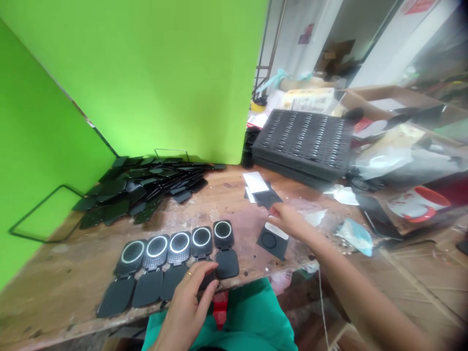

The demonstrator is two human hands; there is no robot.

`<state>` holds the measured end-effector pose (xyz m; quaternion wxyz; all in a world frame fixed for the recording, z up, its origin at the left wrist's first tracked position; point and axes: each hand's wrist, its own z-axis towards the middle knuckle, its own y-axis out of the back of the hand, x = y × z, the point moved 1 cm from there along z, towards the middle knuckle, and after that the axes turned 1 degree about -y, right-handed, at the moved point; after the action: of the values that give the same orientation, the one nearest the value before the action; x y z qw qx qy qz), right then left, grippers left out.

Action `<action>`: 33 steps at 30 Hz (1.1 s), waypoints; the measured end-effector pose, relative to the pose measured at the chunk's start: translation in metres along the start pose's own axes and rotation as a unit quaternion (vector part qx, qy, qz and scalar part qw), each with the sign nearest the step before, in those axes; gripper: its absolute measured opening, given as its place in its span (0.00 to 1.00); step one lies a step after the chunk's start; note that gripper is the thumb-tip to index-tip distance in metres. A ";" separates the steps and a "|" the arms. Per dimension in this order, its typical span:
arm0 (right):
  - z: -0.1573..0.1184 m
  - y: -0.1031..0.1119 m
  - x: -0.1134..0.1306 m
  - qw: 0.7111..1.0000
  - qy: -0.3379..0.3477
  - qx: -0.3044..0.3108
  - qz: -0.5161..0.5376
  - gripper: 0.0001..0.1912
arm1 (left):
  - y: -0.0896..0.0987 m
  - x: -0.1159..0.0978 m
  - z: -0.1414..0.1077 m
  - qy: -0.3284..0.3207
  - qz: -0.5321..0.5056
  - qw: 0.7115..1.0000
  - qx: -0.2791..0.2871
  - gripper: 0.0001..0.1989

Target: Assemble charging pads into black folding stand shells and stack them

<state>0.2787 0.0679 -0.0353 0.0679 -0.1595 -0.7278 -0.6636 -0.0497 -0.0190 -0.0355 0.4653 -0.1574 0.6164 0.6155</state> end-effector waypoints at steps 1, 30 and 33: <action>-0.016 -0.002 -0.004 1.000 0.002 0.012 0.000 0.11 | -0.001 -0.002 0.002 0.009 -0.015 1.000 0.006 0.12; -0.121 -0.038 0.029 0.735 -0.079 0.076 0.669 0.18 | -0.082 -0.058 0.078 0.315 -0.502 0.800 0.088 0.29; -0.118 -0.026 0.033 0.812 -0.039 0.012 0.583 0.16 | -0.077 -0.057 0.076 0.293 -0.438 0.847 0.068 0.20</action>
<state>0.2256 -0.0459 -0.0364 0.4149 -0.5787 -0.5087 -0.4839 0.0678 0.0138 -0.0244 0.4937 -0.5520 0.6314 0.2299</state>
